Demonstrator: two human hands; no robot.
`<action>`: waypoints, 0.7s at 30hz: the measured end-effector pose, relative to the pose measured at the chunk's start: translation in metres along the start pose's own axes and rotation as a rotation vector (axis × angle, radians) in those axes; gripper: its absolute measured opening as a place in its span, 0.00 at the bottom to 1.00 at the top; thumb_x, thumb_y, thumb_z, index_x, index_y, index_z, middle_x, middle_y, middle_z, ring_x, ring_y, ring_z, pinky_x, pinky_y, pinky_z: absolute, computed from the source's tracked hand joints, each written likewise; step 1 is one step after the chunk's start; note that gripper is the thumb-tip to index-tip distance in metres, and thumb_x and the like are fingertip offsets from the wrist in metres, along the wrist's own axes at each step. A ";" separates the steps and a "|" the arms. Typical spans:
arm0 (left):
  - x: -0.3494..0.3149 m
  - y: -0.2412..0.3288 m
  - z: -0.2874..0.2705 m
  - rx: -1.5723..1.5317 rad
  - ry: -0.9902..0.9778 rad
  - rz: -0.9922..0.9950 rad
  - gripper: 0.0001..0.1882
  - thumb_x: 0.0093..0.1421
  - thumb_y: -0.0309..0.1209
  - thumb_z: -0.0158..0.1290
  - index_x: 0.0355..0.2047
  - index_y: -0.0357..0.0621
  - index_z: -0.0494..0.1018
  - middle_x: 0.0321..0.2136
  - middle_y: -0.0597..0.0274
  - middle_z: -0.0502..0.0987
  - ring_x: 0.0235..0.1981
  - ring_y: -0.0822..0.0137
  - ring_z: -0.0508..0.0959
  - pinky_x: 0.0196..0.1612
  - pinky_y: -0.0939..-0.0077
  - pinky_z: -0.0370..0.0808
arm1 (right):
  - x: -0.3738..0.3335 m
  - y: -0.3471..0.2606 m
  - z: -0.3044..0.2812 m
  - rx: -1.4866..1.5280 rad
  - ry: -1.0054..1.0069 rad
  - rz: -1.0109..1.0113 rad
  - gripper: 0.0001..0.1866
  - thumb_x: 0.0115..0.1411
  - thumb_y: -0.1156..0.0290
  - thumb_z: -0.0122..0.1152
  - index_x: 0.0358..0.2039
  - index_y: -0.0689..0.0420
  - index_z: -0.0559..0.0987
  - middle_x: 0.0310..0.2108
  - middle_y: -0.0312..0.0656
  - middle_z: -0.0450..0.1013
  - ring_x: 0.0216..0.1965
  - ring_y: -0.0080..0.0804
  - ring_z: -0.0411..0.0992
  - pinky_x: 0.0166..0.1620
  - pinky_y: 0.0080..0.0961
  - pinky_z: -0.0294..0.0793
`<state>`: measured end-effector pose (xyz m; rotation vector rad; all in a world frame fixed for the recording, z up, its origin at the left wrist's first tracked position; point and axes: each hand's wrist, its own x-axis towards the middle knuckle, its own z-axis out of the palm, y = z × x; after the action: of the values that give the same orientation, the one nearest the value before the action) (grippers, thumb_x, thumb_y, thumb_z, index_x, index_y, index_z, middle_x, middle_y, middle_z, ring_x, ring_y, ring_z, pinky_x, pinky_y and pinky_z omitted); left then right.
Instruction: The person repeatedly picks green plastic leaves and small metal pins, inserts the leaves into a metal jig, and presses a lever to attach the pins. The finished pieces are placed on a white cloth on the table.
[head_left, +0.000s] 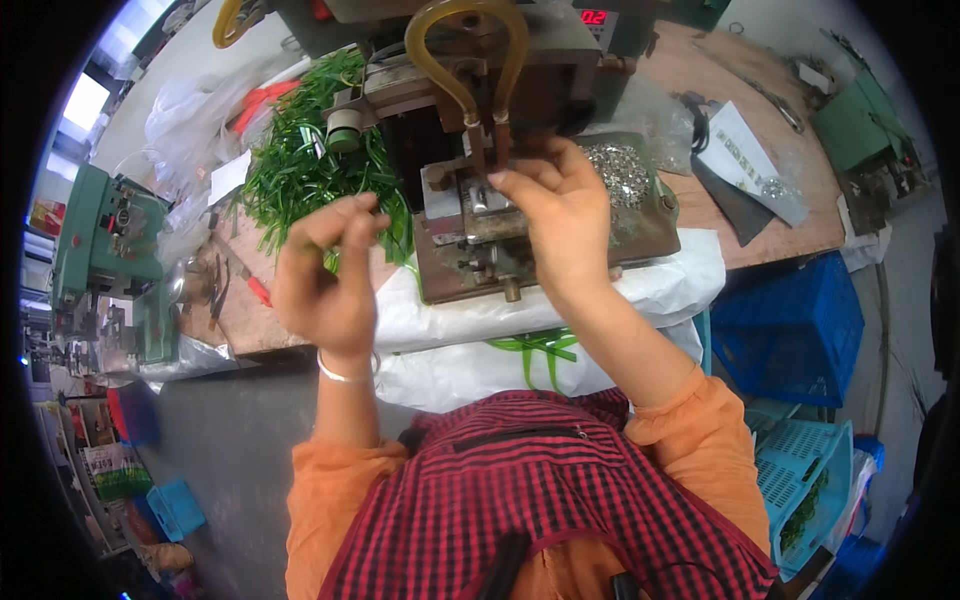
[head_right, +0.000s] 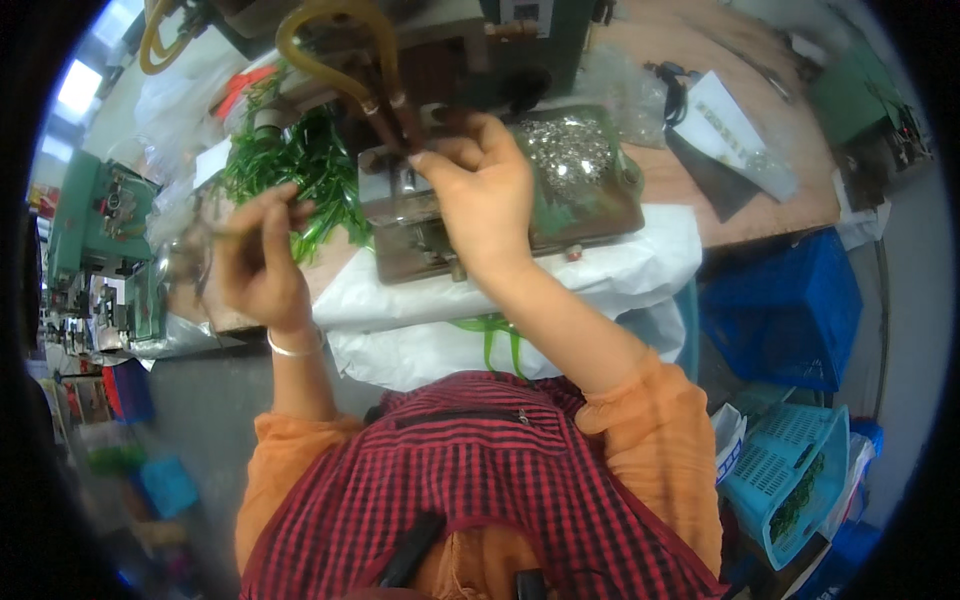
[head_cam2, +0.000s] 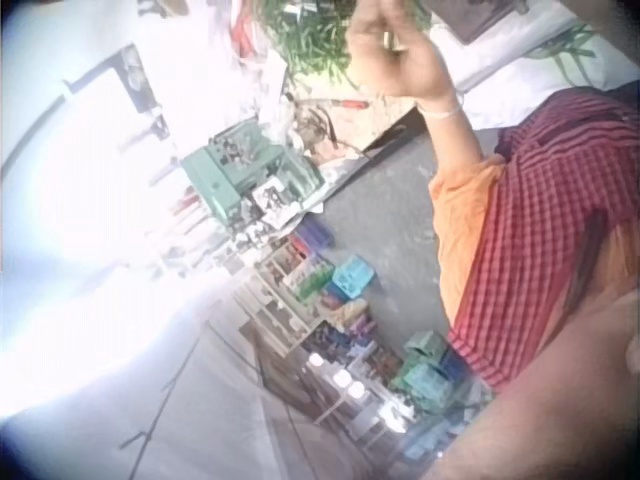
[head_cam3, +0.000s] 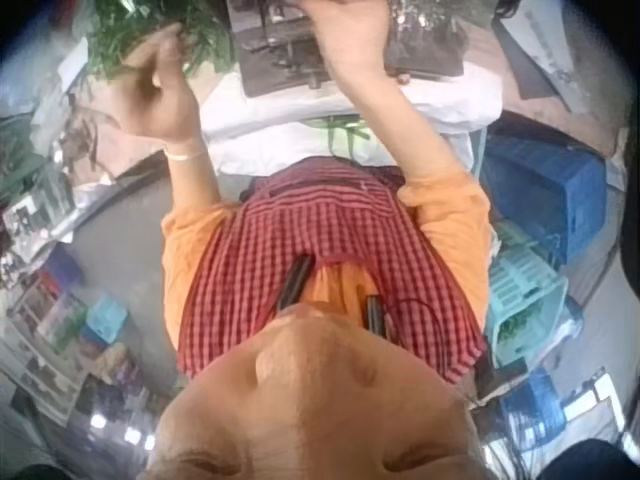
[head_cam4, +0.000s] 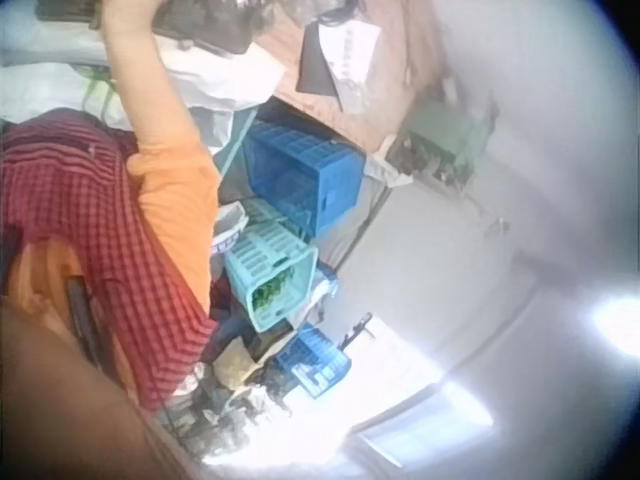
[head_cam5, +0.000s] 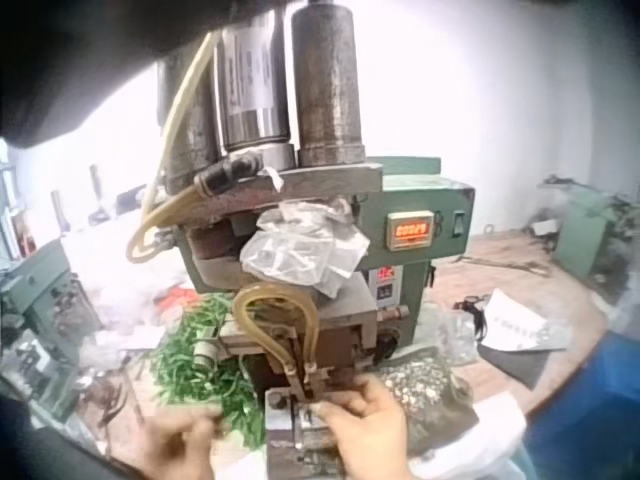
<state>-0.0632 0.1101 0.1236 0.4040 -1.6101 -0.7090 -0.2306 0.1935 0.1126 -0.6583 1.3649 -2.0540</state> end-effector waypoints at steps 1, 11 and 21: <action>-0.003 -0.001 0.002 0.057 -0.065 0.224 0.08 0.56 0.16 0.60 0.36 0.33 0.76 0.33 0.48 0.81 0.30 0.63 0.83 0.34 0.73 0.82 | -0.005 -0.004 0.001 -0.034 0.022 0.003 0.26 0.55 0.78 0.65 0.55 0.67 0.69 0.38 0.45 0.79 0.41 0.27 0.75 0.45 0.23 0.74; -0.020 -0.016 0.049 0.290 -0.439 0.691 0.11 0.47 0.25 0.67 0.31 0.45 0.78 0.34 0.58 0.82 0.20 0.70 0.76 0.19 0.79 0.68 | 0.047 0.021 -0.133 -0.484 0.321 -0.466 0.26 0.59 0.77 0.60 0.59 0.60 0.70 0.49 0.48 0.76 0.52 0.37 0.74 0.54 0.29 0.72; -0.027 -0.015 0.046 0.292 -0.445 0.625 0.11 0.47 0.25 0.67 0.32 0.44 0.79 0.36 0.55 0.83 0.21 0.68 0.78 0.20 0.77 0.71 | 0.002 0.032 -0.149 -1.409 0.187 -0.342 0.06 0.50 0.69 0.68 0.29 0.54 0.83 0.34 0.42 0.76 0.40 0.47 0.73 0.44 0.41 0.72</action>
<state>-0.1052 0.1258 0.0917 -0.0736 -2.1253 -0.0806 -0.3266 0.2781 0.0304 -1.2984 2.9113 -1.0475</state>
